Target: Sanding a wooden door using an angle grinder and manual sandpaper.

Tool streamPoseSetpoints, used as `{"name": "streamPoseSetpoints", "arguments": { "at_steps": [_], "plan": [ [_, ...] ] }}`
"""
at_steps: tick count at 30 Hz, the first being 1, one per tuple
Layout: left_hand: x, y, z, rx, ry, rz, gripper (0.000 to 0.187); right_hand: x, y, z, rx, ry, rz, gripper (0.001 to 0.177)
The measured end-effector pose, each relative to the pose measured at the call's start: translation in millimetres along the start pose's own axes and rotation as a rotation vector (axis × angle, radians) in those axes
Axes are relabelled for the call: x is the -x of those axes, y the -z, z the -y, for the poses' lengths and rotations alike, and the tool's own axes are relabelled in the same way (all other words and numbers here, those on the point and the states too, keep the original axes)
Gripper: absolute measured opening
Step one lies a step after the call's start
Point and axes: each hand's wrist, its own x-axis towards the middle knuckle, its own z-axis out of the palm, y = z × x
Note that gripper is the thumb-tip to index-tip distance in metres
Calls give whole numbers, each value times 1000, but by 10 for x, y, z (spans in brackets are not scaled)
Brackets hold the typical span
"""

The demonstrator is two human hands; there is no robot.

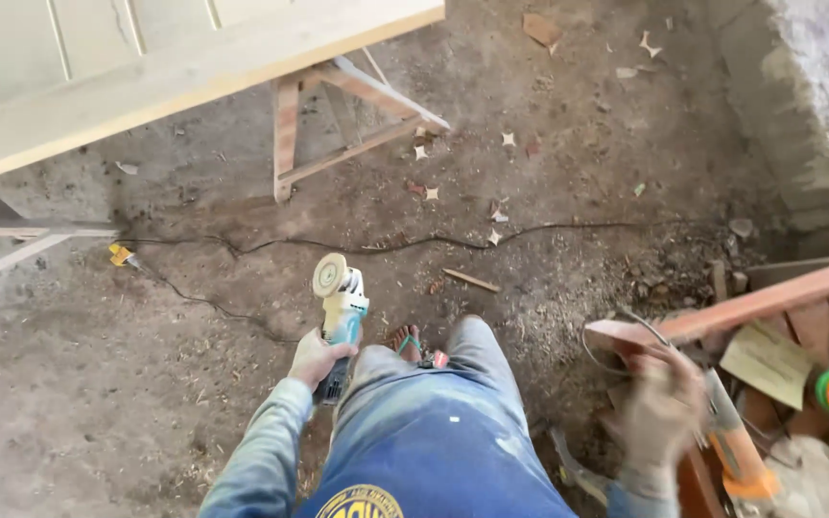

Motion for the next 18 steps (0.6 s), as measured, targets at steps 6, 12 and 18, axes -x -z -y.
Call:
{"name": "streamPoseSetpoints", "arguments": {
  "at_steps": [6, 12, 18],
  "plan": [
    [173, 342, -1064, 185, -180, 81, 66, 42, -2254, 737, 244, -165, 941, 46],
    [-225, 743, -2018, 370, -262, 239, 78, -90, -3935, 844, -191, 15, 1489, 53],
    [-997, 1213, -2726, 350, -237, 251, 79, -549, -5168, 802, -134, -108, 1577, 23]
  ]
}}
